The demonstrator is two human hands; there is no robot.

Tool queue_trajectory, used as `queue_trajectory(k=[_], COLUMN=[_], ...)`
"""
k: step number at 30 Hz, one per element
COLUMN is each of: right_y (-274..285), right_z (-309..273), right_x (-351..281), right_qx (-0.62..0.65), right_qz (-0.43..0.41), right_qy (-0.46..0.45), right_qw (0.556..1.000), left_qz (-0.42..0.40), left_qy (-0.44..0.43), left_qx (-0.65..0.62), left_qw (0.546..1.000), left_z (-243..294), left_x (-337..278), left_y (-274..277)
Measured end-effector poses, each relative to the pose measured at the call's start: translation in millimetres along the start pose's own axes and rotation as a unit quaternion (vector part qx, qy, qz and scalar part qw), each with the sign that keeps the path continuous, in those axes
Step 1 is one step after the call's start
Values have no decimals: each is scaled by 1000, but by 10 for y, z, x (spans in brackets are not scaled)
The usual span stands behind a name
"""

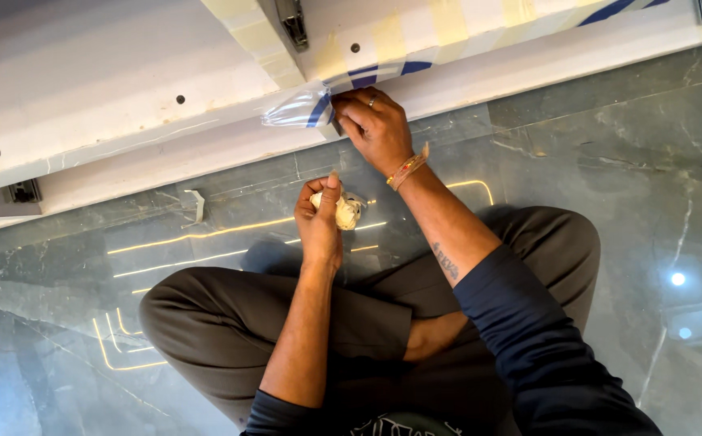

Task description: The person peels off blue protective film and white adhesive tape from the surfaces and edges of a white cabinet while sitting on the floor.

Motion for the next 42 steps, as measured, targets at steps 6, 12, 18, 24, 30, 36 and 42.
queue_trajectory(k=[6, 12, 18, 24, 30, 36, 42], right_y=[30, -48, -25, -304, -1089, -1158, -763], right_z=[-57, -6, -108, -667, -816, -1179, -1009], right_x=[-10, -147, -204, -460, -331, -375, -713], right_qx=[-62, 146, 74, 76, 56, 72, 465], right_qz=[-69, -28, 11, 54, -249, -351, -295], right_qy=[46, -67, -52, -141, -268, -94, -190], right_qw=[995, 987, 996, 986, 929, 929, 813], left_qz=[11, 76, 78, -10, 55, 95, -148], left_qy=[-24, 6, -52, -233, -248, -259, -187], left_qx=[-23, 27, 3, 270, 465, 536, 557], left_qw=[999, 997, 996, 934, 848, 798, 796], left_z=[99, 194, 397, 1381, 1971, 1999, 1586], left_x=[-53, -122, -117, -322, -317, -282, -260], left_y=[46, 133, 115, 283, 554, 597, 224])
Point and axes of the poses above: each hand's wrist, its own x-axis towards the middle knuckle, its own y-axis out of the back of the hand, z = x × y, the point moved 6 cm from there along x, towards the middle knuckle, and after that the axes turned 15 degrees about -z, right-handed, at the moved point
